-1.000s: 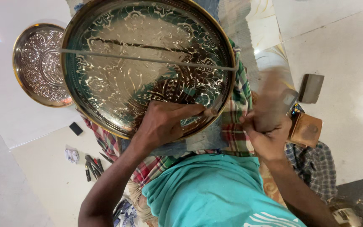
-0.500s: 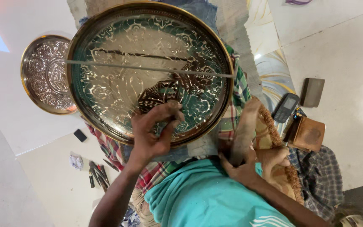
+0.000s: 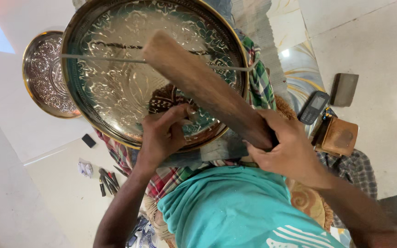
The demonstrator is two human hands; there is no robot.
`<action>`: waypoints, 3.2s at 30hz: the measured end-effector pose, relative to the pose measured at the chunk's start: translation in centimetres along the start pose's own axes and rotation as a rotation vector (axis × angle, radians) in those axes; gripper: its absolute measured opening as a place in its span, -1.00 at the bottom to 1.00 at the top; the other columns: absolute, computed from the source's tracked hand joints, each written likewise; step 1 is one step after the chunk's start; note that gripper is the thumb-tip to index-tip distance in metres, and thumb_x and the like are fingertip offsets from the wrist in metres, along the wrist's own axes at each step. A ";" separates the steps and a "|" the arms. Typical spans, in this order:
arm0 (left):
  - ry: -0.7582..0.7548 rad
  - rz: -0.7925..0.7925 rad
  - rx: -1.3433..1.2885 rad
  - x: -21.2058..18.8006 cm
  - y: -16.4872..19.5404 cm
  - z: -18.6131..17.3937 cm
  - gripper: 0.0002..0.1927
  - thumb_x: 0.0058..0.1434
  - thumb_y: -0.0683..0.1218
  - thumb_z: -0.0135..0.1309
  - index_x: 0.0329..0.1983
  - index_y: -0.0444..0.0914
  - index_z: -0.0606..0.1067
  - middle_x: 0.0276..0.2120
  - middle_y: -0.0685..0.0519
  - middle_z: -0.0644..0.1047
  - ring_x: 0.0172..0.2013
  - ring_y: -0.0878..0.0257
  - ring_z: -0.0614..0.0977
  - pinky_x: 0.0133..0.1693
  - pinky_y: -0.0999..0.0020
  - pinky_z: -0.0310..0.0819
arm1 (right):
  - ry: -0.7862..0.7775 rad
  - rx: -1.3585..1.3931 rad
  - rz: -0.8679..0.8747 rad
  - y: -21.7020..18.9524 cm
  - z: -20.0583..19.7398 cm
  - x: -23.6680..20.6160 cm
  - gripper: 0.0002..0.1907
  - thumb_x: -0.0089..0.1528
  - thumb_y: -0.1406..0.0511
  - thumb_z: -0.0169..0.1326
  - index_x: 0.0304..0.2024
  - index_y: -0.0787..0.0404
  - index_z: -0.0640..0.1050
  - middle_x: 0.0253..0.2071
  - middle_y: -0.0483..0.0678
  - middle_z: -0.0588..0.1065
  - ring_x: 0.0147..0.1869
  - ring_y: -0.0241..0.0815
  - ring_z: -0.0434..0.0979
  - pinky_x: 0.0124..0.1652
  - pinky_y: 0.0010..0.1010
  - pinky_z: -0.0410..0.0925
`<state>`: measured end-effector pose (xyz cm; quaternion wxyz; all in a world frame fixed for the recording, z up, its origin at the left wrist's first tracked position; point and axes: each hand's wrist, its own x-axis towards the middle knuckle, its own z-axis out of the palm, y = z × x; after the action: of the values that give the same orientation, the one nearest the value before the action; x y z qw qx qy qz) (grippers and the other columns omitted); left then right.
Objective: The person sits on the floor with an engraved brass plate on their lap and hammers a chisel with a wooden mallet to carve decorative patterns into the metal, repositioning the chisel across the plate surface as they work.
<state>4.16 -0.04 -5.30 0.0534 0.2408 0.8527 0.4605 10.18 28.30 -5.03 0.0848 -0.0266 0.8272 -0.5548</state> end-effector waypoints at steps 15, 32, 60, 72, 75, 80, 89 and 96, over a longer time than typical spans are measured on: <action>0.053 0.029 0.108 -0.2 -0.6 0.6 -0.56 0.03 -0.45 -0.04 -0.07 -0.26 0.55 -0.36 0.02 0.64 -0.37 0.22 0.72 -0.29 0.35 0.60 | -0.180 -0.238 -0.131 -2.9 -2.4 3.8 -0.53 -0.02 0.33 0.20 -0.08 0.34 0.41 -0.56 0.23 0.44 -0.47 0.29 0.49 -0.37 0.01 0.34; 0.015 -0.041 0.126 -0.2 -1.0 0.5 -0.54 -0.05 -0.45 0.02 -0.10 -0.25 0.59 -0.47 0.02 0.62 -0.63 0.31 0.54 -0.52 0.39 0.40 | -0.254 -0.331 -0.053 -2.2 -2.2 3.9 -0.48 -0.03 0.31 0.22 -0.06 0.32 0.38 -0.59 0.20 0.44 -0.46 0.30 0.49 -0.42 0.07 0.30; -0.024 -0.061 0.116 -0.2 -0.5 0.4 -0.35 -0.11 -0.44 0.06 0.11 -0.22 0.59 -0.38 -0.01 0.67 -0.46 0.24 0.70 -0.38 0.35 0.59 | -0.061 -0.093 0.063 -1.0 -0.7 1.4 -0.47 -0.02 0.31 0.23 -0.02 0.31 0.42 -0.42 0.19 0.54 -0.36 0.20 0.61 -0.33 -0.07 0.42; -0.059 -0.087 0.120 -0.2 -0.5 0.1 -0.27 -0.18 -0.45 0.03 0.15 -0.24 0.59 -0.38 -0.08 0.64 -0.49 0.19 0.65 -0.41 0.34 0.51 | -0.060 -0.099 0.059 -0.7 -0.5 1.5 -0.52 0.02 0.28 0.22 -0.05 0.28 0.41 -0.47 0.15 0.52 -0.40 0.11 0.55 -0.40 -0.09 0.39; -0.023 0.026 0.074 0.0 -0.8 0.1 -0.31 -0.12 -0.44 0.04 0.15 -0.23 0.55 -0.19 -0.11 0.68 -0.33 0.19 0.72 -0.34 0.39 0.56 | -0.101 -0.236 0.039 -0.6 -0.2 1.4 -0.47 -0.02 0.29 0.23 -0.01 0.27 0.43 -0.45 0.17 0.53 -0.37 0.20 0.56 -0.38 0.00 0.37; -0.063 -0.073 0.092 0.1 -0.6 0.0 -0.28 -0.20 -0.43 0.09 0.14 -0.26 0.58 -0.26 -0.10 0.68 -0.43 0.19 0.69 -0.39 0.36 0.53 | -0.075 -0.223 0.099 -0.8 0.0 1.4 -0.52 -0.01 0.24 0.23 -0.09 0.31 0.44 -0.46 0.20 0.49 -0.41 0.20 0.52 -0.43 0.01 0.37; 0.048 0.079 0.088 0.1 -0.6 1.0 -0.39 0.00 -0.50 -0.01 0.14 -0.29 0.54 -0.07 -0.08 0.69 -0.23 0.19 0.77 -0.21 0.39 0.70 | 0.018 0.022 0.039 -1.8 -1.2 1.7 -0.59 0.06 0.31 0.20 -0.07 0.31 0.45 -0.42 0.10 0.57 -0.38 -0.05 0.71 -0.39 -0.26 0.46; 0.056 -0.004 0.156 -0.3 -1.3 1.3 -0.45 -0.08 -0.49 -0.04 0.00 -0.33 0.58 -0.23 -0.08 0.69 -0.33 0.20 0.76 -0.34 0.37 0.63 | -0.019 -0.146 -0.018 -1.8 -1.9 2.1 -0.53 0.00 0.36 0.26 -0.04 0.27 0.46 -0.51 0.08 0.53 -0.46 -0.03 0.57 -0.41 -0.26 0.37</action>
<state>4.40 0.17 -7.09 0.0116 0.2295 0.8876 0.3993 7.68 29.02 -2.89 0.0857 -0.0454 0.8644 -0.4934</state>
